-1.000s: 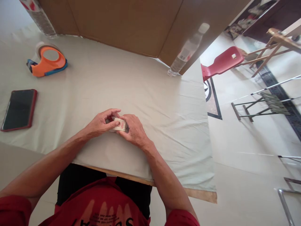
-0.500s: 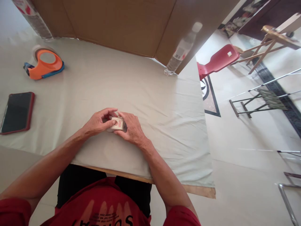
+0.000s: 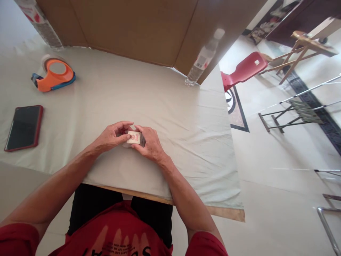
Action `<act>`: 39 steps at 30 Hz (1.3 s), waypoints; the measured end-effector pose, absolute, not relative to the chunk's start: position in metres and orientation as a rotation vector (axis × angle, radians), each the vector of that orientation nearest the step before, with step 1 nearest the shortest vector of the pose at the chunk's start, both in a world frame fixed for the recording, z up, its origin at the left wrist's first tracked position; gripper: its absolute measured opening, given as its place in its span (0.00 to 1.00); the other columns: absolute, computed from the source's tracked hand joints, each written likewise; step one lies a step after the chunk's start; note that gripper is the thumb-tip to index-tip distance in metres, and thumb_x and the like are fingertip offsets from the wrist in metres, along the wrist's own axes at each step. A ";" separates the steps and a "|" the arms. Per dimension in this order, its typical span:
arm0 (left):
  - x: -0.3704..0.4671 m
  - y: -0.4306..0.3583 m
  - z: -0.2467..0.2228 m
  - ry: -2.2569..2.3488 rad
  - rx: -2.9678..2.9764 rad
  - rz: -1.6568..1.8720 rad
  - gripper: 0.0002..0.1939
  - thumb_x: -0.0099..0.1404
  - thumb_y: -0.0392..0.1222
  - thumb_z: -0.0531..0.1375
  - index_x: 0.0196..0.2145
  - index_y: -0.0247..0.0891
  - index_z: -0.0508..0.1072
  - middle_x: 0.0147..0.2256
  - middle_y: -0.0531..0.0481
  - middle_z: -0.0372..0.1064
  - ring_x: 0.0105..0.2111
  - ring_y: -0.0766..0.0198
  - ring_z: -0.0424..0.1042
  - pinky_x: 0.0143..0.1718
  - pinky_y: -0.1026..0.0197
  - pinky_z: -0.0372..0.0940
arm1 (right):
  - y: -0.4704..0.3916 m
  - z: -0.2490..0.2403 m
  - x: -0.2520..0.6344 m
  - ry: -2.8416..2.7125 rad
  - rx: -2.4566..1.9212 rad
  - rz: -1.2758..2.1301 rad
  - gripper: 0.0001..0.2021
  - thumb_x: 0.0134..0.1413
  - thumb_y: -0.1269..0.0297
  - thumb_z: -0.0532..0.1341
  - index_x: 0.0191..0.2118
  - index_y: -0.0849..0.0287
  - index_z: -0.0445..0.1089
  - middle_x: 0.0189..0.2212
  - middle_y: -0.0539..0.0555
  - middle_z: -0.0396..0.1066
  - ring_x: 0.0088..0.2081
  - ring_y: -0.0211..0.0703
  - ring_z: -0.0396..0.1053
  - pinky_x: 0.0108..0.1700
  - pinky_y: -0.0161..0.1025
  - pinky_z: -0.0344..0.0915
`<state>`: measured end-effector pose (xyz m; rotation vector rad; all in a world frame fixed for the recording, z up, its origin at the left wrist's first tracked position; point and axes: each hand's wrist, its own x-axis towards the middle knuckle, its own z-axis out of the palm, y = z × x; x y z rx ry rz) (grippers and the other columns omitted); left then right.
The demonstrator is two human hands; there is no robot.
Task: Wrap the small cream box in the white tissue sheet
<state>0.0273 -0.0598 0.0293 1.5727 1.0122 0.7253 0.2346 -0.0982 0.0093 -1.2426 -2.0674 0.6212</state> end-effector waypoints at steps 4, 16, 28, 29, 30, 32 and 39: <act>0.027 -0.059 0.029 0.990 1.526 0.691 0.29 0.57 0.45 0.63 0.56 0.34 0.70 0.42 0.45 0.73 0.39 0.61 0.73 0.38 0.61 0.69 | -0.098 0.011 0.230 -2.079 -1.238 0.614 0.24 0.55 0.57 0.65 0.58 0.53 0.65 0.52 0.59 0.74 0.53 0.57 0.70 0.57 0.55 0.63; 0.017 -0.055 0.035 1.049 1.534 0.754 0.32 0.57 0.46 0.64 0.58 0.34 0.70 0.52 0.37 0.72 0.47 0.55 0.71 0.49 0.52 0.68 | -0.105 0.011 0.243 -2.042 -1.243 0.608 0.42 0.53 0.46 0.68 0.69 0.50 0.53 0.65 0.62 0.63 0.66 0.62 0.60 0.66 0.61 0.56; 0.017 -0.058 0.028 0.918 1.638 0.667 0.32 0.61 0.46 0.63 0.61 0.37 0.68 0.51 0.41 0.73 0.43 0.58 0.73 0.46 0.55 0.69 | -0.102 0.005 0.229 -2.010 -1.217 0.507 0.31 0.59 0.55 0.64 0.66 0.50 0.58 0.54 0.61 0.73 0.54 0.58 0.71 0.57 0.58 0.65; 0.017 -0.058 0.029 0.916 1.661 0.704 0.31 0.61 0.46 0.63 0.61 0.38 0.68 0.50 0.41 0.73 0.44 0.58 0.72 0.47 0.56 0.69 | -0.103 0.005 0.228 -1.995 -1.217 0.482 0.30 0.59 0.55 0.64 0.65 0.50 0.59 0.54 0.61 0.73 0.54 0.58 0.71 0.56 0.58 0.65; 0.017 -0.059 0.029 0.919 1.687 0.739 0.30 0.61 0.46 0.63 0.61 0.38 0.69 0.50 0.42 0.74 0.45 0.58 0.72 0.48 0.56 0.69 | -0.103 0.006 0.227 -1.980 -1.216 0.461 0.30 0.59 0.55 0.64 0.65 0.51 0.59 0.54 0.61 0.72 0.54 0.58 0.70 0.57 0.57 0.66; 0.019 -0.059 0.030 0.951 1.739 0.785 0.30 0.61 0.46 0.63 0.60 0.38 0.70 0.51 0.42 0.74 0.46 0.57 0.71 0.50 0.55 0.68 | -0.102 0.005 0.227 -1.965 -1.217 0.448 0.29 0.59 0.56 0.64 0.64 0.52 0.60 0.55 0.61 0.72 0.55 0.58 0.70 0.57 0.57 0.66; 0.021 -0.057 0.030 1.047 1.777 0.818 0.27 0.61 0.48 0.61 0.57 0.37 0.72 0.54 0.40 0.72 0.52 0.52 0.72 0.52 0.53 0.68 | -0.097 0.005 0.239 -1.986 -1.277 0.559 0.37 0.54 0.50 0.67 0.66 0.51 0.57 0.61 0.62 0.68 0.62 0.61 0.65 0.63 0.61 0.60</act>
